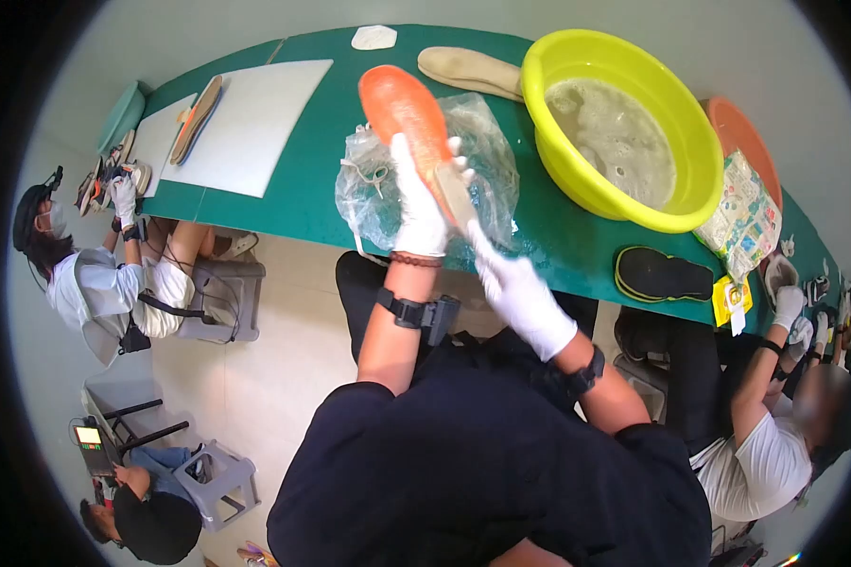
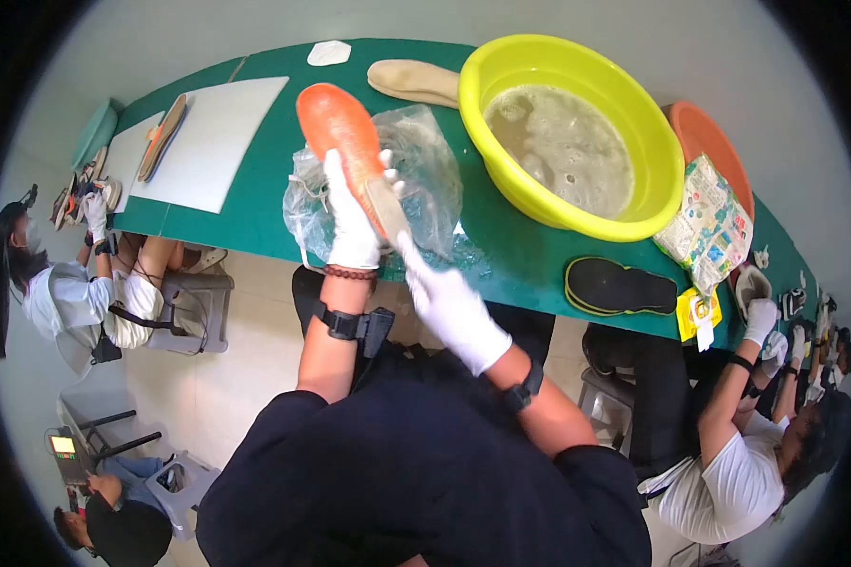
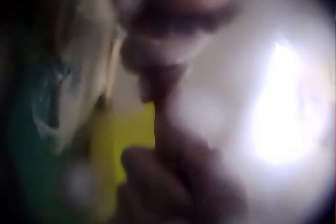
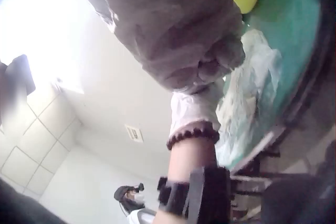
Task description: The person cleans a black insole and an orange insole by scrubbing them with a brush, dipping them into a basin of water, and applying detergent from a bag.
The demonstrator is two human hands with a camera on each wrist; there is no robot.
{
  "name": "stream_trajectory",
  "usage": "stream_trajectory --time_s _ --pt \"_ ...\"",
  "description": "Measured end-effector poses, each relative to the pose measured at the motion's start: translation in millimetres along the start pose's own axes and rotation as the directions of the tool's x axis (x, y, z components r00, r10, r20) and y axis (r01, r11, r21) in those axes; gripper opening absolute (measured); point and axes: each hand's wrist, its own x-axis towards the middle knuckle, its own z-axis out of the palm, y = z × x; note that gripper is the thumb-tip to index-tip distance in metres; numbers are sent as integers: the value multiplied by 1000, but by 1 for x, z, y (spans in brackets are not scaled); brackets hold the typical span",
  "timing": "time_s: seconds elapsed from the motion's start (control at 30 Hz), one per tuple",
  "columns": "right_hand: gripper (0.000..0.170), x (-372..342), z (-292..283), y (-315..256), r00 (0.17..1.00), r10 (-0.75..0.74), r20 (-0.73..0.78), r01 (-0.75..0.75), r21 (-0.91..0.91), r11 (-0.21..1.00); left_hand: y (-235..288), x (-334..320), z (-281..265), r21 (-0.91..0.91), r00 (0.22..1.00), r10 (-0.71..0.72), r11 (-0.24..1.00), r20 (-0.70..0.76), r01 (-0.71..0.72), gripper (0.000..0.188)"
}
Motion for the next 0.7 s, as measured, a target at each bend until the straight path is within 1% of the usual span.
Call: stream_trajectory --time_s 0.03,0.07,0.1,0.13,0.17,0.2,0.23,0.27,0.3,0.33,0.37,0.4,0.43,0.47,0.5,0.53,0.57,0.6,0.63,0.67,0.7 --pt "56 9 -6 -2 998 54 26 -54 24 998 -8 -8 2 35 999 -29 999 23 28 64" --pt "55 18 -12 -5 993 107 51 -109 46 993 -14 -15 5 82 998 -54 995 13 53 62" --pt "53 27 -22 -12 969 208 134 -218 71 973 -12 -11 -2 29 996 -69 997 52 68 63" --pt "51 20 -17 -10 975 173 139 -193 148 970 -7 1 -9 -23 992 -78 996 100 80 63" --pt "50 19 -4 2 994 94 63 -108 276 955 -3 11 -15 -75 985 -83 993 150 95 63" --pt "50 23 4 2 1000 13 -15 -6 392 920 4 7 -6 -138 991 -49 988 127 66 63" --pt "50 26 11 1 993 -68 -92 104 487 867 2 7 -6 -130 990 -45 990 136 62 62" --pt "50 20 5 1 980 173 95 -190 695 693 -4 8 -6 -120 989 -41 991 143 59 62" --pt "50 21 -7 -19 879 345 329 -456 792 407 -10 7 -6 -108 988 -41 992 148 57 61" --pt "51 27 -15 -23 851 356 387 -489 832 263 -15 -8 5 -117 987 -120 984 110 133 60" --pt "51 32 -16 -2 812 328 482 -549 821 153 -21 -8 4 -65 992 -94 993 86 99 59" --pt "50 27 -14 -3 820 327 469 -540 823 175 -21 7 -11 -121 988 -114 985 101 126 58" --pt "50 20 -12 -5 829 325 455 -530 825 198 -10 15 -14 -176 984 -135 972 119 154 58" --pt "48 10 -16 -3 843 306 442 -537 715 448 -4 17 -20 -119 996 -19 992 86 29 56" --pt "50 5 -13 -1 928 250 276 -369 588 720 7 10 -12 -140 1000 -16 990 18 18 55" --pt "53 2 -9 3 983 131 130 -172 377 910 7 4 -4 -89 1000 18 996 24 -16 58" --pt "56 0 -6 5 999 -26 21 23 112 993 5 -1 -1 -34 998 49 998 26 -48 60" --pt "58 4 -11 2 998 29 64 -25 -70 997 2 -3 -2 -25 1000 23 999 3 -23 63" --pt "60 12 -18 0 991 90 98 -62 -254 965 0 -3 -1 -20 1000 -3 1000 -19 2 66" --pt "61 16 -17 4 991 81 110 -29 -406 913 -1 -2 1 -16 999 -23 1000 -33 23 70" --pt "61 15 -18 3 992 82 95 -31 -444 895 -1 -2 5 11 998 -14 1000 -60 15 72"
